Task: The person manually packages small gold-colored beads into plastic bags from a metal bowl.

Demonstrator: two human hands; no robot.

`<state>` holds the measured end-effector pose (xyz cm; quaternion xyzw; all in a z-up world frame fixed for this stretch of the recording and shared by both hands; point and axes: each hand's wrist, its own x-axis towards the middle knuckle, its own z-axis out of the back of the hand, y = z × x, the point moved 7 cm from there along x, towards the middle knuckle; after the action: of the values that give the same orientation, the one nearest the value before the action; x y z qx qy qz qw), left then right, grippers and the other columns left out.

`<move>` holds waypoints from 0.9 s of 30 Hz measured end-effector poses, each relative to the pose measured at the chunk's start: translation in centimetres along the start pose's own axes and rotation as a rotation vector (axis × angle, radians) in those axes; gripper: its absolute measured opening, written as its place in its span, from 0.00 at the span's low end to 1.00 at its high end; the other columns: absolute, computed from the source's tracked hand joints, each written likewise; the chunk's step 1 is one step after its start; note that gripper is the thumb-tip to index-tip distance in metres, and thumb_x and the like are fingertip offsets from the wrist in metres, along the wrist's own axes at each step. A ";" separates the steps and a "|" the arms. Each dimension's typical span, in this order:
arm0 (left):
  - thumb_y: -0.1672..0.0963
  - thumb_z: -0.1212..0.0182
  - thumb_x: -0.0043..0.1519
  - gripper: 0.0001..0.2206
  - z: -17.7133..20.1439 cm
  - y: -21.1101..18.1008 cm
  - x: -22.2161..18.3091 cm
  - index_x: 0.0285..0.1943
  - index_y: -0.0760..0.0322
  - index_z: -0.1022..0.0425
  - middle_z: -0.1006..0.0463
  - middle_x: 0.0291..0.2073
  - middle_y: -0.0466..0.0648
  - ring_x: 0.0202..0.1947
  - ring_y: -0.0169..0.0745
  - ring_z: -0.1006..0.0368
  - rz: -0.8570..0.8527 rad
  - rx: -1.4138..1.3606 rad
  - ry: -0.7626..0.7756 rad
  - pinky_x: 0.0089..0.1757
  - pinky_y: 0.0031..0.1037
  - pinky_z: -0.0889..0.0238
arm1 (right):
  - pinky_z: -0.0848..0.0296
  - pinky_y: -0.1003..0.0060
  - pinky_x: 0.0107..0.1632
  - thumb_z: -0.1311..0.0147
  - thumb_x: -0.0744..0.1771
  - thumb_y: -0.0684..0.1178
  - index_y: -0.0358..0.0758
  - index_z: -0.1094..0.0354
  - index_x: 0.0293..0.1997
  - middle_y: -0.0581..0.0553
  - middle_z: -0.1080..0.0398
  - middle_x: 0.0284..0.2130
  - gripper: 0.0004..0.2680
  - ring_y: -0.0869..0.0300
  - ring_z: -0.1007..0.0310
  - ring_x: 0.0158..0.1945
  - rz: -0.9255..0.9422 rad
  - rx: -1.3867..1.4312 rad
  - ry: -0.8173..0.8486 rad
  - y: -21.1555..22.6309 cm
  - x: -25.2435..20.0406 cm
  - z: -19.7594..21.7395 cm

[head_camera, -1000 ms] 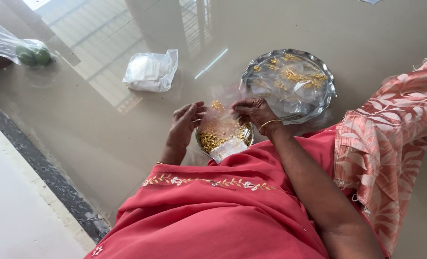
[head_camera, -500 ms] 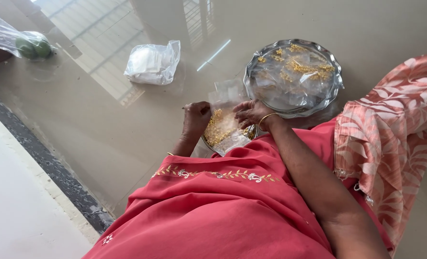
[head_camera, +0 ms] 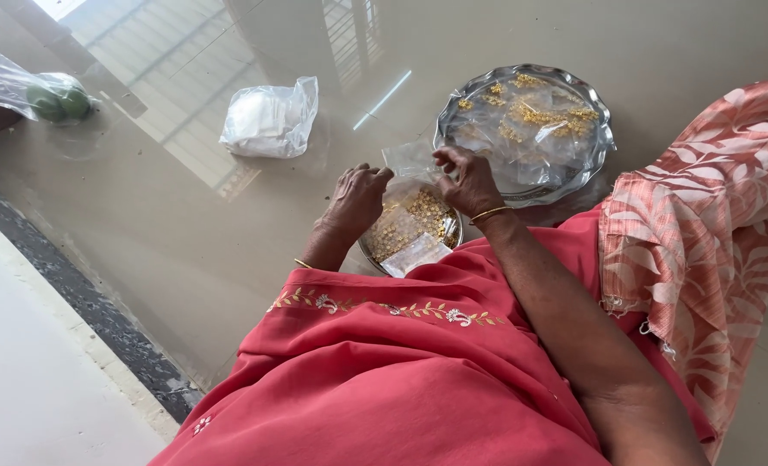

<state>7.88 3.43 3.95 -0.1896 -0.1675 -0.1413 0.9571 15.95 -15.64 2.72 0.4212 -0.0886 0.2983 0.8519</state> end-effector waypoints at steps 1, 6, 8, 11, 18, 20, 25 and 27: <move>0.65 0.43 0.58 0.12 1.0 -0.9 0.4 0.50 0.65 0.23 0.20 0.34 0.53 0.45 0.54 0.27 -0.002 0.000 0.001 0.48 0.47 0.35 | 0.19 0.66 0.51 0.44 0.64 0.37 0.35 0.27 0.53 0.43 0.22 0.42 0.12 0.59 0.20 0.43 -0.001 0.000 -0.002 1.4 0.0 0.3; 0.65 0.43 0.56 0.14 3.6 -5.1 2.0 0.50 0.63 0.23 0.18 0.39 0.48 0.45 0.50 0.30 -0.141 -0.082 0.120 0.49 0.41 0.39 | 0.19 0.64 0.44 0.36 0.63 0.41 0.35 0.26 0.55 0.40 0.23 0.44 0.14 0.57 0.21 0.42 0.193 0.171 0.092 3.7 -0.7 -1.5; 0.64 0.41 0.58 0.12 3.4 -5.1 2.3 0.50 0.63 0.23 0.18 0.38 0.48 0.47 0.49 0.29 -0.135 -0.095 0.118 0.50 0.41 0.38 | 0.19 0.65 0.42 0.36 0.65 0.41 0.36 0.23 0.51 0.42 0.21 0.40 0.10 0.59 0.20 0.39 0.129 0.202 0.109 1.0 -0.9 -3.0; 0.60 0.36 0.59 0.13 3.7 -4.4 2.4 0.53 0.63 0.23 0.19 0.39 0.50 0.47 0.47 0.27 -0.066 -0.233 -0.003 0.48 0.40 0.35 | 0.22 0.65 0.36 0.37 0.67 0.41 0.35 0.20 0.47 0.42 0.20 0.33 0.06 0.62 0.22 0.32 -0.106 0.385 0.154 -1.5 -0.9 -3.4; 0.57 0.33 0.62 0.12 1.2 1.6 -0.2 0.51 0.71 0.21 0.18 0.32 0.51 0.29 0.39 0.23 0.231 -0.537 -0.210 0.34 0.33 0.29 | 0.15 0.61 0.37 0.41 0.67 0.37 0.32 0.24 0.41 0.41 0.21 0.32 0.02 0.58 0.19 0.33 -0.390 1.000 0.171 -0.3 -0.8 -1.7; 0.57 0.33 0.62 0.11 0.0 2.2 -0.8 0.48 0.72 0.21 0.18 0.30 0.50 0.29 0.37 0.23 0.226 -0.593 -0.192 0.34 0.32 0.28 | 0.15 0.61 0.38 0.42 0.67 0.37 0.32 0.24 0.40 0.41 0.21 0.32 0.02 0.57 0.18 0.34 -0.411 1.042 0.177 -0.5 -0.9 -1.7; 0.58 0.39 0.62 0.07 -1.9 2.9 -1.1 0.41 0.69 0.19 0.17 0.26 0.52 0.27 0.41 0.19 0.435 -0.789 -0.036 0.33 0.32 0.25 | 0.14 0.60 0.41 0.42 0.68 0.37 0.31 0.24 0.42 0.39 0.21 0.34 0.03 0.57 0.18 0.36 -0.433 1.087 0.237 -1.6 -1.1 -2.3; 0.61 0.38 0.59 0.05 0.2 1.6 -0.5 0.37 0.65 0.16 0.18 0.28 0.55 0.29 0.52 0.20 0.201 -0.278 -0.161 0.36 0.38 0.27 | 0.19 0.59 0.39 0.39 0.64 0.38 0.35 0.27 0.49 0.44 0.22 0.39 0.10 0.59 0.21 0.40 -0.527 0.899 0.195 -2.6 -1.3 -2.1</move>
<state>7.90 5.03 3.42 -0.3464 -0.2026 -0.0512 0.9145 16.18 -15.83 -0.89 0.7232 0.2364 0.1203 0.6376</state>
